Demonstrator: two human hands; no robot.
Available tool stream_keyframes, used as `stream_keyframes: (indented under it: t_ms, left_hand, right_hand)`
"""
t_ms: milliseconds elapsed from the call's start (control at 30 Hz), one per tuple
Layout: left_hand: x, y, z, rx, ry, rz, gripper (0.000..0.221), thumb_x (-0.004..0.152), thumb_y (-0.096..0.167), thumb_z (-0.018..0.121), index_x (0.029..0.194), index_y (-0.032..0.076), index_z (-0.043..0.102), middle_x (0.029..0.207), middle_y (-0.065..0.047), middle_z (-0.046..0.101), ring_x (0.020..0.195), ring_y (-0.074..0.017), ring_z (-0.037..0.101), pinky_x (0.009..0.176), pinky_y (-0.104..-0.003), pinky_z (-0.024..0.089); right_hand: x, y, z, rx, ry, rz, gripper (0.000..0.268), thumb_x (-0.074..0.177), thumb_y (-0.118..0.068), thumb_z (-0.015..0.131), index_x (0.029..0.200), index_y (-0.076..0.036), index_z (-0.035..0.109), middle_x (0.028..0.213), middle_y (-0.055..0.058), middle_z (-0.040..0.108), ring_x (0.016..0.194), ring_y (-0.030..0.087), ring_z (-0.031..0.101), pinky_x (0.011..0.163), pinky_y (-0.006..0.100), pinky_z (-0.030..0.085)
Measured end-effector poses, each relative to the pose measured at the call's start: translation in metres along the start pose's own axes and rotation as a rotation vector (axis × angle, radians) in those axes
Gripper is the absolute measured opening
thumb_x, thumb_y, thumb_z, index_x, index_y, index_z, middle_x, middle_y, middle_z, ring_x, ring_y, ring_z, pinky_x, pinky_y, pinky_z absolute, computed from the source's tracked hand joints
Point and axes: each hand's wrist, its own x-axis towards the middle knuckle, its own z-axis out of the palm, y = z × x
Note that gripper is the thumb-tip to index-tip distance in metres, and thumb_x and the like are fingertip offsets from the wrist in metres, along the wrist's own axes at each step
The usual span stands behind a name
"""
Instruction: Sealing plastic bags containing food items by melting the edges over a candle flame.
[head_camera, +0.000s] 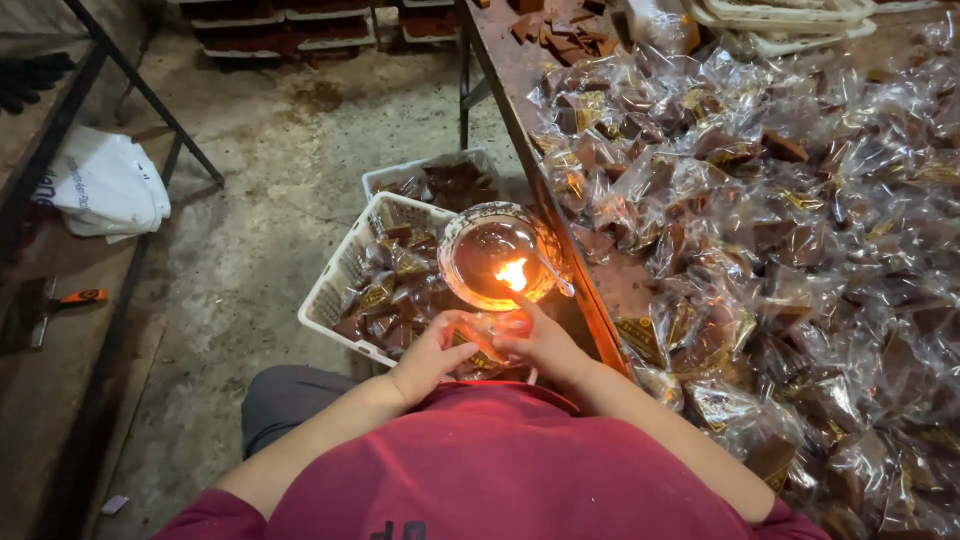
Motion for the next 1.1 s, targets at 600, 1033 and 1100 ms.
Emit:
stream_keyframes:
  t_ms: [600,1033,1100]
  left_hand:
    - [-0.012,0.052,0.018,0.627,0.068,0.108,0.044,0.090,0.034,0.076,0.129,0.016,0.064,0.106,-0.006,0.078,0.101,-0.0252,0.070,0.089,-0.038,0.056]
    - [0.031,0.037,0.039,-0.260,-0.086,-0.396,0.033,0.098,0.038,0.068,0.110,0.007,0.061,0.084,-0.015,0.073,0.061,-0.0193,0.069,0.053,-0.023,0.052]
    - [0.040,0.029,0.036,-0.282,-0.081,-0.420,0.037,0.097,0.041,0.069,0.112,0.007,0.062,0.087,-0.014,0.072,0.063,-0.0191,0.070,0.054,-0.023,0.053]
  right_hand:
    - [0.007,0.007,0.007,0.227,-0.049,0.292,0.029,0.093,-0.025,0.077,0.091,0.002,0.067,0.077,0.017,0.063,0.072,0.024,0.071,0.070,0.035,0.063]
    - [0.024,0.005,-0.014,0.602,0.433,0.061,0.019,0.100,-0.025,0.069,0.097,-0.009,0.058,0.083,-0.001,0.053,0.079,0.011,0.057,0.079,0.025,0.052]
    - [0.022,0.002,-0.016,0.555,0.430,0.082,0.020,0.099,-0.028,0.070,0.098,-0.011,0.059,0.085,0.000,0.057,0.081,0.011,0.061,0.080,0.025,0.053]
